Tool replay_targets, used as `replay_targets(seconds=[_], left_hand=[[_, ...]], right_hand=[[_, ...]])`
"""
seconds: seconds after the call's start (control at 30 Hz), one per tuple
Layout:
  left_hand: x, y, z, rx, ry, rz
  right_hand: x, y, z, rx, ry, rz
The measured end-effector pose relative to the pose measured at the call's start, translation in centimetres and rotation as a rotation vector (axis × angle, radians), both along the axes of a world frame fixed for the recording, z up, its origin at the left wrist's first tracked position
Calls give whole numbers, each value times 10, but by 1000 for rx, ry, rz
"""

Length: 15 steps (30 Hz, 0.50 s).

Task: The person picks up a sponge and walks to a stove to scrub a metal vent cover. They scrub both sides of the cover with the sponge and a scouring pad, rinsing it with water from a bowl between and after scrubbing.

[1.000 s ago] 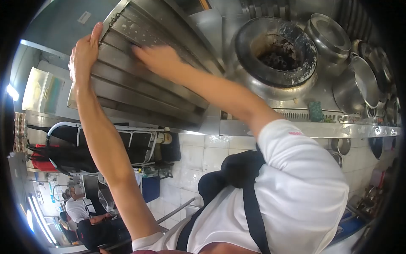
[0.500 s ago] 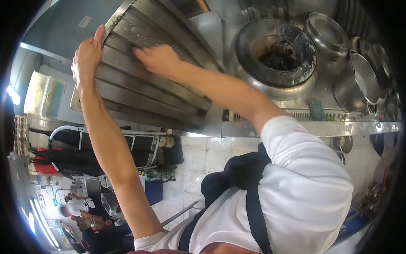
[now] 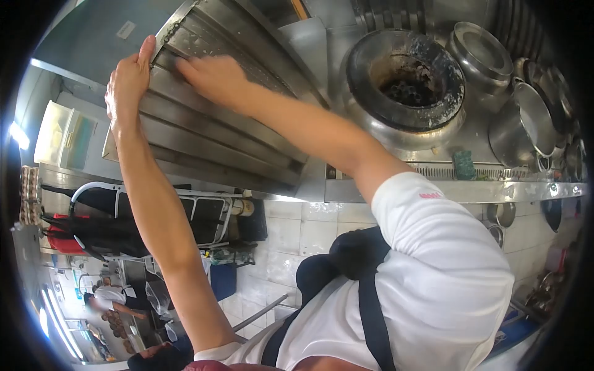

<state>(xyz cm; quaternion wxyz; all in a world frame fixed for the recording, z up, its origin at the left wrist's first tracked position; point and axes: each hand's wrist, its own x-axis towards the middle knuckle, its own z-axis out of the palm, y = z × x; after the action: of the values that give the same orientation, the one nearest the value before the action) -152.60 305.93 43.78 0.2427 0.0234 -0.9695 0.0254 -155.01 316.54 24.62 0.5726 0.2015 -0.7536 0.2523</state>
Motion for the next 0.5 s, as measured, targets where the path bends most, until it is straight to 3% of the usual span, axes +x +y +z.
replay_targets(seconds=[0.07,0.13,0.17,0.23,0.33,0.43,0.5], left_hand=[[7,9,-1,-9,17,4],[11,5,-3,9,31,31],[9,4,-5,-9,49,45],[4,12,-4,-32,89,40],[5,8,-1,-33,12,17],[15,15,-4,-25,52,18],[19,16,-4,-31,37,26]], right_hand=[[2,4,-51,-38,-30,-13],[8,13,-63,4,-53,48],[-6,5,-57,-10,-70,43],[-17,7,36,57,47,30],[-6,7,13,-2,10,17],[7,20,-65,51,-131,27],[8,18,-50,81,-206,51]])
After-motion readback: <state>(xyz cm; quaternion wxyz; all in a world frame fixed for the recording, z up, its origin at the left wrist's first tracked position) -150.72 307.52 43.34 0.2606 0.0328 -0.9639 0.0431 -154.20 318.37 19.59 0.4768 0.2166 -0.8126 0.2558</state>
